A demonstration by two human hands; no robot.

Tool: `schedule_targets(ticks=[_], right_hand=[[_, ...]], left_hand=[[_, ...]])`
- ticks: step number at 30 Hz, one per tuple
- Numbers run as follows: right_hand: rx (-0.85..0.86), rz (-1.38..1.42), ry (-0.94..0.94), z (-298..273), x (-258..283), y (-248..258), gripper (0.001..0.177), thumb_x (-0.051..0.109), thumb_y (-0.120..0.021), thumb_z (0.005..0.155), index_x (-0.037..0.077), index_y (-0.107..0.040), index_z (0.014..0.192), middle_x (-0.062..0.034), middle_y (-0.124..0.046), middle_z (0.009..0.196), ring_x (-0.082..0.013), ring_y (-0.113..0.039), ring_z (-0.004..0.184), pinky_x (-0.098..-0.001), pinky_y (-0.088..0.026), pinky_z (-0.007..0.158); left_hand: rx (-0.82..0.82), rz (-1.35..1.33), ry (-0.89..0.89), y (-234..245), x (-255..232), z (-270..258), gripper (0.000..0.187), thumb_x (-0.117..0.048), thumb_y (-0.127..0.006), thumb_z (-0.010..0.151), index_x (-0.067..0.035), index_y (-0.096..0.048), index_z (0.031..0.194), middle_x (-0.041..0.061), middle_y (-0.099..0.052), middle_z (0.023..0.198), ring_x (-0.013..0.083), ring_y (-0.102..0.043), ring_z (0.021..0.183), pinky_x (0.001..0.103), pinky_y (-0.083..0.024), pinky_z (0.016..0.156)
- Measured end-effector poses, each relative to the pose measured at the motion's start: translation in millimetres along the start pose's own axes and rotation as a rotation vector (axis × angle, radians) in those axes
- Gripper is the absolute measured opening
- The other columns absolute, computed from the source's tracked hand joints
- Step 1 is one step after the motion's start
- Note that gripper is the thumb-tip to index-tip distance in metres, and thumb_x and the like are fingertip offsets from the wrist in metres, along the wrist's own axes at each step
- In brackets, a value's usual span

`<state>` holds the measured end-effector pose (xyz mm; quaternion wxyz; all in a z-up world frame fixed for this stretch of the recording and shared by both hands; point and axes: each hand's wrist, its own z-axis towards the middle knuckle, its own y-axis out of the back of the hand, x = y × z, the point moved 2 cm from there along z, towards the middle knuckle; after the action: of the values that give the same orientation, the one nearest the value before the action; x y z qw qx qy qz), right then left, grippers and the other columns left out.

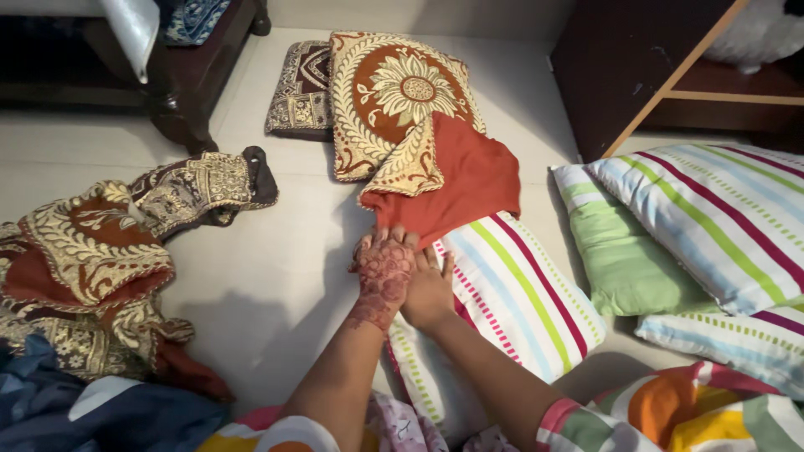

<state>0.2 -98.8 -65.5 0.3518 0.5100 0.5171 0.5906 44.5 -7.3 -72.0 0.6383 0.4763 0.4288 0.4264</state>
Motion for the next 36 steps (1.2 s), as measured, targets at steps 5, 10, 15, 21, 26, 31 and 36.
schedule_targets(ticks=[5, 10, 15, 21, 26, 31, 36], right_hand=[[-0.011, -0.034, 0.051, 5, 1, -16, 0.076, 0.049, -0.050, 0.091, 0.019, -0.026, 0.158, -0.0109, -0.022, 0.165, -0.0375, -0.018, 0.150, -0.0703, -0.001, 0.115], [0.167, -0.167, -0.036, 14, 3, -28, 0.063, 0.052, -0.043, 0.100, 0.027, -0.038, 0.158, -0.0047, -0.036, 0.166, -0.0304, -0.028, 0.158, -0.0640, -0.013, 0.128], [0.325, 0.075, 0.286, -4, -39, 15, 0.051, 0.049, -0.055, 0.095, 0.024, -0.062, 0.139, -0.0104, -0.059, 0.146, -0.0289, -0.040, 0.150, -0.0622, -0.006, 0.132], [-0.124, 0.657, -0.031, -68, -116, 67, 0.040, 0.037, -0.065, 0.092, 0.009, -0.076, 0.119, -0.0105, -0.080, 0.122, -0.0189, -0.078, 0.111, -0.0340, -0.059, 0.101], [-0.348, 0.143, -0.525, -63, -196, 87, 0.097, 0.056, -0.096, 0.061, -0.002, -0.060, 0.130, -0.0297, -0.060, 0.126, -0.0398, -0.061, 0.114, -0.0446, -0.052, 0.094], [0.107, 0.536, -0.546, -55, -258, 56, 0.114, 0.062, -0.089, 0.059, -0.006, -0.051, 0.143, -0.0279, -0.068, 0.125, -0.0352, -0.070, 0.113, -0.0443, -0.057, 0.097], [0.280, 0.899, -0.605, -57, -254, 57, 0.106, 0.060, -0.086, 0.056, -0.005, -0.056, 0.134, -0.0268, -0.074, 0.120, -0.0368, -0.076, 0.104, -0.0482, -0.061, 0.093]], left_hand=[[0.001, -0.104, -0.159, -45, 12, 2, 0.043, -0.029, -0.071, 0.077, -0.019, -0.064, 0.118, 0.007, -0.070, 0.113, 0.0286, -0.064, 0.112, 0.050, -0.048, 0.095], [0.042, -0.217, -0.253, -32, 13, -8, 0.034, -0.026, -0.064, 0.084, -0.019, -0.065, 0.117, 0.005, -0.072, 0.112, 0.0243, -0.068, 0.115, 0.043, -0.053, 0.101], [0.415, -0.169, 0.148, 29, 4, -8, 0.054, -0.035, -0.069, 0.078, -0.017, -0.061, 0.129, 0.015, -0.065, 0.126, 0.0357, -0.061, 0.117, 0.058, -0.048, 0.095], [0.235, -0.137, 0.064, 10, 8, -10, 0.039, -0.038, -0.060, 0.086, -0.012, -0.070, 0.112, 0.012, -0.072, 0.118, 0.0292, -0.067, 0.116, 0.045, -0.051, 0.103], [0.247, -0.212, 0.077, -6, 12, -7, 0.045, -0.041, -0.062, 0.083, -0.010, -0.067, 0.116, 0.015, -0.069, 0.120, 0.0313, -0.063, 0.117, 0.047, -0.049, 0.101], [0.277, -0.173, 0.066, 5, 5, -7, 0.046, -0.041, -0.062, 0.085, -0.010, -0.065, 0.118, 0.015, -0.065, 0.127, 0.0314, -0.060, 0.121, 0.048, -0.047, 0.104], [0.285, -0.234, 0.048, 22, -5, -14, 0.054, -0.042, -0.065, 0.085, -0.011, -0.061, 0.128, 0.015, -0.057, 0.137, 0.0326, -0.050, 0.134, 0.047, -0.045, 0.108]])
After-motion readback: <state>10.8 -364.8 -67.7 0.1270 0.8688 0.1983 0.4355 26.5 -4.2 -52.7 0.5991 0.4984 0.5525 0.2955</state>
